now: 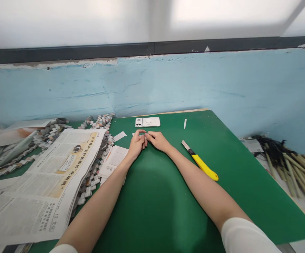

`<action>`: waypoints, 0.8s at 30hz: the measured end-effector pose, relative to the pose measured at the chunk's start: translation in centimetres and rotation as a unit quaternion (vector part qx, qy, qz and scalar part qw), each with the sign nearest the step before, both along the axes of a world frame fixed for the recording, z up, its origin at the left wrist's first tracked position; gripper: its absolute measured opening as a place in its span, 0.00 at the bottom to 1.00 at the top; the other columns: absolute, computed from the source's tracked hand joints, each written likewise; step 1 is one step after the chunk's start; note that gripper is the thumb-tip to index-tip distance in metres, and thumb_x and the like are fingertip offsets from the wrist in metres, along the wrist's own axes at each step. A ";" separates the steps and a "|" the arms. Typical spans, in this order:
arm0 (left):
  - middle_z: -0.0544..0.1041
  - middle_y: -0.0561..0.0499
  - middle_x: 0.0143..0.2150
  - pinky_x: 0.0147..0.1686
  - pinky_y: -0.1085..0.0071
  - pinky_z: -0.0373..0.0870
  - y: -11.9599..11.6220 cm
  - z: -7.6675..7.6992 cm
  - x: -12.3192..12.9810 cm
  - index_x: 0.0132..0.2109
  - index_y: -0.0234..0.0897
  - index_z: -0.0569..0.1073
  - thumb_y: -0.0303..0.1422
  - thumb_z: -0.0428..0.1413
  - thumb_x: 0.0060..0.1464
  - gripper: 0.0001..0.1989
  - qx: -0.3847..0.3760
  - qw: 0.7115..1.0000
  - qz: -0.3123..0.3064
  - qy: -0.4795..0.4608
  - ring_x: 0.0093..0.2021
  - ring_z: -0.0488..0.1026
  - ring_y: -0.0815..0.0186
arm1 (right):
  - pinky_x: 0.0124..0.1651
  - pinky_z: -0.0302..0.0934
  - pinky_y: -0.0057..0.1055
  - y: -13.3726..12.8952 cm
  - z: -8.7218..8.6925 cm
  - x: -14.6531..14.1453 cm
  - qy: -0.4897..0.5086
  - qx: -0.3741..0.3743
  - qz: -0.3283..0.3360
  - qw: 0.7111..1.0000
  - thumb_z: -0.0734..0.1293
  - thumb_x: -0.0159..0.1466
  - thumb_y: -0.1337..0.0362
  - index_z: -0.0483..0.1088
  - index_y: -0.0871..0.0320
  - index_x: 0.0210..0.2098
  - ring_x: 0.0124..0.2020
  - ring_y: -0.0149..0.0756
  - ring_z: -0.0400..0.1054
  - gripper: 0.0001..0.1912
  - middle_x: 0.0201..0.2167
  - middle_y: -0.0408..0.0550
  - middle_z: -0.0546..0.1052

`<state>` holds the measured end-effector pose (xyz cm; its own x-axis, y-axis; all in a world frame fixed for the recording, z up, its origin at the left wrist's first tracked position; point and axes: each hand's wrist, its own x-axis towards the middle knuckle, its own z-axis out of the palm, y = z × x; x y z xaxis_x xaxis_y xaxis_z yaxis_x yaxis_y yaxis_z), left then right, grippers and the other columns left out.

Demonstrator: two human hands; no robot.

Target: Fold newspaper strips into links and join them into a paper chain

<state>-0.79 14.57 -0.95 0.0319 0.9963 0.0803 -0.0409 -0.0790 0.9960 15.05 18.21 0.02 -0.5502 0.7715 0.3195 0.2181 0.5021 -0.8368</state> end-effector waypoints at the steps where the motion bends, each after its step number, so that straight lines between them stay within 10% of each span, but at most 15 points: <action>1: 0.68 0.61 0.19 0.18 0.77 0.52 0.1 0.0 0.1 0.48 0.39 0.65 0.40 0.52 0.64 0.11 -0.010 1.000 -0.002 -0.012 0.15 0.60 0.72 | 0.37 0.56 0.31 0.0 0.0 0.0 -0.001 0.000 -0.007 1.000 0.58 0.74 0.46 0.69 0.56 0.25 0.27 0.34 0.62 0.28 0.24 0.44 0.74; 24: 0.64 0.57 0.19 0.19 0.74 0.56 -0.1 0.2 0.4 0.27 0.38 0.64 0.55 0.51 0.64 0.27 -0.003 0.999 0.014 0.035 0.17 0.60 0.73 | 0.32 0.54 0.31 0.3 0.0 0.1 0.068 -0.057 -0.036 0.995 0.62 0.68 0.38 0.63 0.56 0.24 0.25 0.32 0.56 0.30 0.21 0.41 0.64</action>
